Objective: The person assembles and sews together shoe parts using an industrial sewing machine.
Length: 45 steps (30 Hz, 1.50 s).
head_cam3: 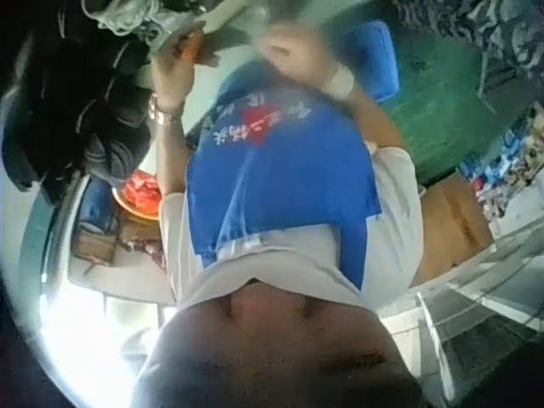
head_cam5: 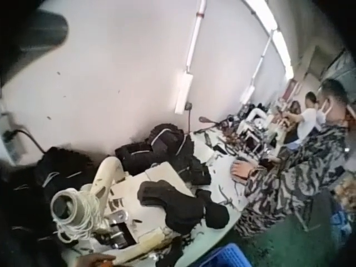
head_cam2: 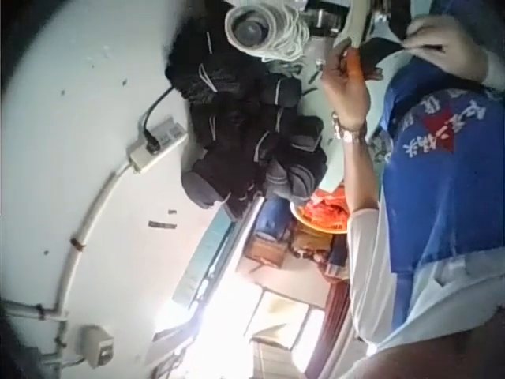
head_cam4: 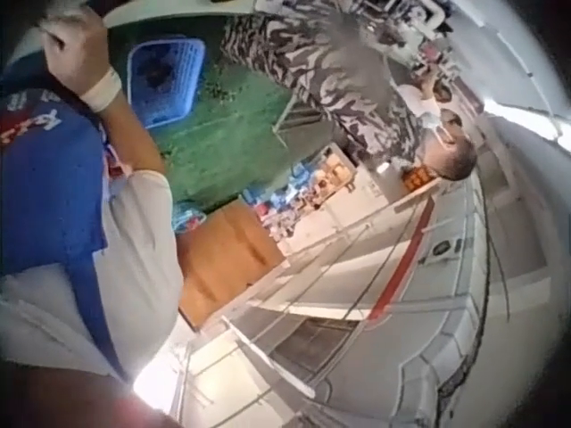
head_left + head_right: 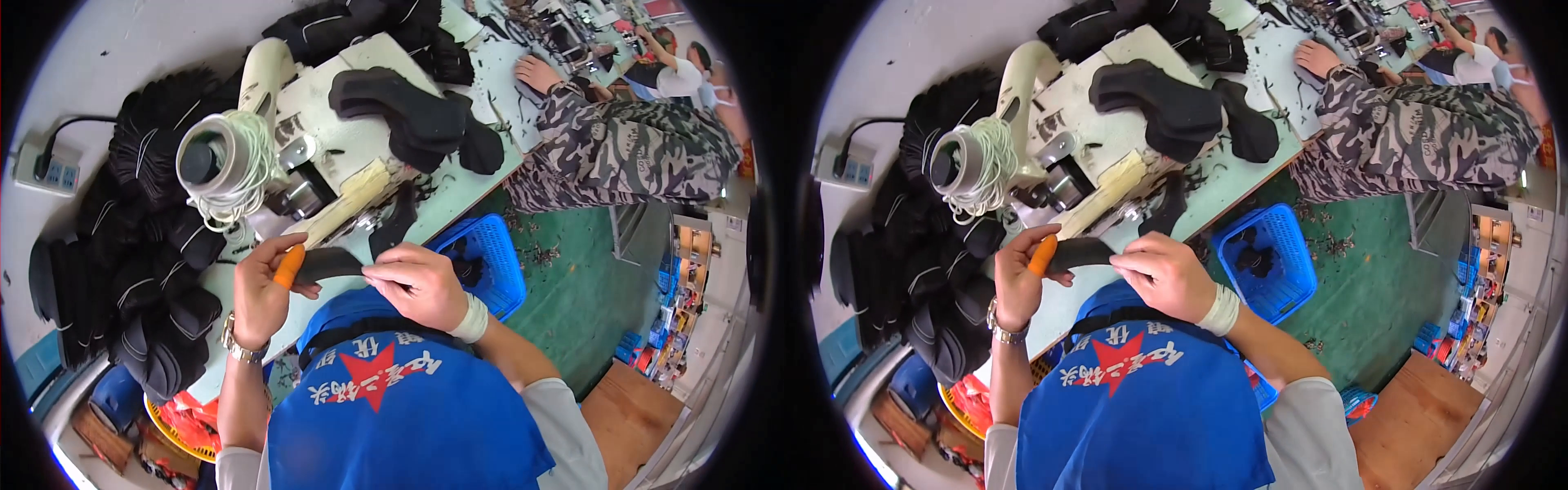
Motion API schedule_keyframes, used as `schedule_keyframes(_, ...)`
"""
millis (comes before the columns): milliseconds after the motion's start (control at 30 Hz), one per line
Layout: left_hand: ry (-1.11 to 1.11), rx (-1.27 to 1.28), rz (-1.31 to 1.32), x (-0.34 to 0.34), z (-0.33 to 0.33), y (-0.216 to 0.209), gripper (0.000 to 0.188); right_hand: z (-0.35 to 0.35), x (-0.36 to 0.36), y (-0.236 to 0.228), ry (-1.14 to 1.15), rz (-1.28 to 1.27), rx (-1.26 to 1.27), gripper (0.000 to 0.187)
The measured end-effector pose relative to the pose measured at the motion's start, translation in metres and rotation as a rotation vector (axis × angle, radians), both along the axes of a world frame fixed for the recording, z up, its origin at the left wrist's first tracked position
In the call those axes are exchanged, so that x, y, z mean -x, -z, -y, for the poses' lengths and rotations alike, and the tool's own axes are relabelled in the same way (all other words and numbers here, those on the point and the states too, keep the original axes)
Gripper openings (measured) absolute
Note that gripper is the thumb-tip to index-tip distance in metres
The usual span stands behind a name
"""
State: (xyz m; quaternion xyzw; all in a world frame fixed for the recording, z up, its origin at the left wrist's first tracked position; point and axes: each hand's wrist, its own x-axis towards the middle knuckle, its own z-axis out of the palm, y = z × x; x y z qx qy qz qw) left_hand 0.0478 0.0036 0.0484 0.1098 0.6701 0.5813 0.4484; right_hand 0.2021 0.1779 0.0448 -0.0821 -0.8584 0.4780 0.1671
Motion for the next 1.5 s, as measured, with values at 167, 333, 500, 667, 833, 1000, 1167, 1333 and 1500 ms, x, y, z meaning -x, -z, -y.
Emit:
schedule_keyframes(167,0.06,-0.061,0.224,-0.003,0.004,0.0,0.034,-0.06,0.021,-0.052,0.218,-0.079,-0.195,0.008)
schedule_keyframes(333,0.249,0.019,0.324,-0.016,0.006,0.013,0.031,-0.129,0.093,-0.054,0.329,-0.381,-0.662,0.011)
schedule_keyframes(500,0.246,0.041,0.293,-0.025,-0.004,0.016,0.029,-0.137,0.1,0.021,0.111,-0.196,-0.827,0.01)
schedule_keyframes(667,0.223,0.091,0.294,-0.025,0.016,0.031,0.028,-0.098,0.05,0.02,0.44,-0.254,-0.227,0.004)
schedule_keyframes(833,0.309,0.111,0.302,-0.027,0.012,0.037,0.027,-0.037,-0.042,0.13,0.739,0.495,-0.096,0.039)
schedule_keyframes(1000,0.412,0.069,0.215,-0.032,0.008,0.04,0.028,-0.002,-0.045,0.154,0.809,0.969,0.11,0.071)
schedule_keyframes(1167,0.426,0.06,0.261,-0.041,0.016,0.039,0.028,-0.003,-0.078,0.178,0.863,0.627,0.381,0.054)
schedule_keyframes(1333,0.421,0.04,0.28,-0.05,0.025,0.043,0.027,-0.057,-0.105,0.105,0.982,0.316,0.697,0.028)
schedule_keyframes(1500,0.375,0.077,0.239,-0.058,0.009,0.032,0.029,-0.135,-0.062,-0.027,0.723,0.094,0.347,0.019)
